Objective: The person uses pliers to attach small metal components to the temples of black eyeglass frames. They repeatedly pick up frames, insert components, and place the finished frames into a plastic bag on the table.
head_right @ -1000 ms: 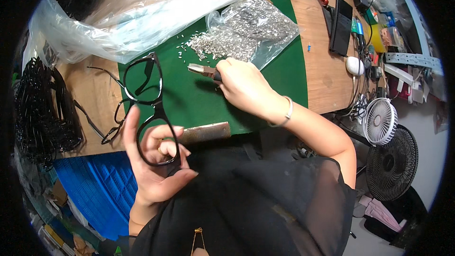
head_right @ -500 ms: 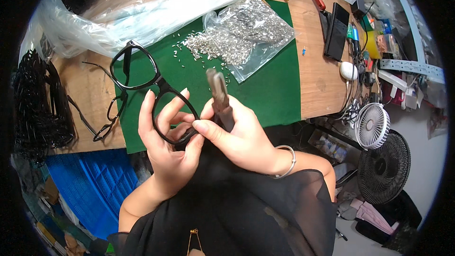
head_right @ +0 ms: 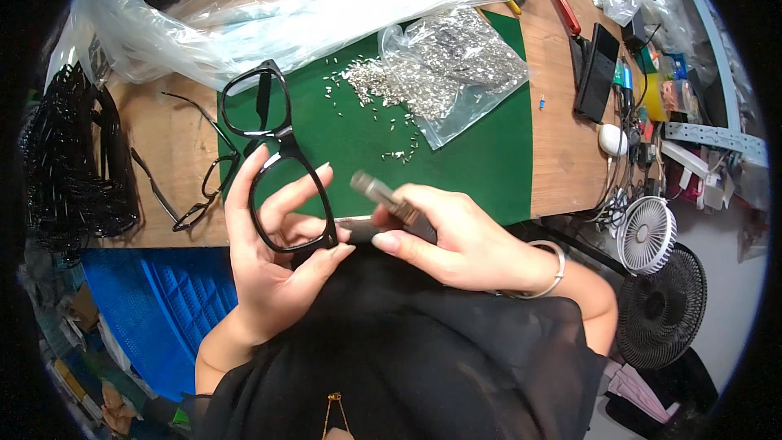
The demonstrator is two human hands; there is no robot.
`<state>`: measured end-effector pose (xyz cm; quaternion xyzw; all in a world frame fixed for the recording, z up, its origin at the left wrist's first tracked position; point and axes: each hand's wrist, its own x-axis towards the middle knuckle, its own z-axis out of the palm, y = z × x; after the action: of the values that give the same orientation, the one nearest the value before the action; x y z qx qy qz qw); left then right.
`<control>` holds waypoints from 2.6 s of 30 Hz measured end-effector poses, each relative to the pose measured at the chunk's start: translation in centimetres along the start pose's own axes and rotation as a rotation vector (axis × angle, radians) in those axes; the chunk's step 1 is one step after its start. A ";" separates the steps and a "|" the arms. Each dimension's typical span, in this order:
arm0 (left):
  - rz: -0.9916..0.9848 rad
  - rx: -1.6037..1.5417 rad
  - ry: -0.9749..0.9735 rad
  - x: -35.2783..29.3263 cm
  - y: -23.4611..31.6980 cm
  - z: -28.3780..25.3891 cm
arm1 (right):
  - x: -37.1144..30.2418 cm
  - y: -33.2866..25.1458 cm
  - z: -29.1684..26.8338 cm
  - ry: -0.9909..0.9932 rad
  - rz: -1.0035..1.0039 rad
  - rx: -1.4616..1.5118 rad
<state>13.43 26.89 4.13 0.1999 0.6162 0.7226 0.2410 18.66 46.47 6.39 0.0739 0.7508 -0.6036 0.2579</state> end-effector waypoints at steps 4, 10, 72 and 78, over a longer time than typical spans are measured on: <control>-0.022 -0.022 -0.014 0.1 0.1 0.1 | 0.6 -2.0 -0.2 -0.289 -0.003 -0.198; -0.047 -0.067 -0.013 0.4 -0.1 0.2 | 0.8 -2.0 -0.6 -0.277 -0.061 -0.418; -0.282 -0.067 -0.112 0.3 1.3 -0.2 | 1.0 -1.1 -1.1 -0.347 -0.008 -0.357; -0.007 -0.408 -0.148 -1.7 -0.2 -1.4 | 3.5 3.3 -1.9 0.182 -0.231 -0.601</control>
<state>14.01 24.79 3.74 0.1975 0.4385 0.8149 0.3236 16.44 48.44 2.14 -0.0375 0.9186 -0.3714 0.1299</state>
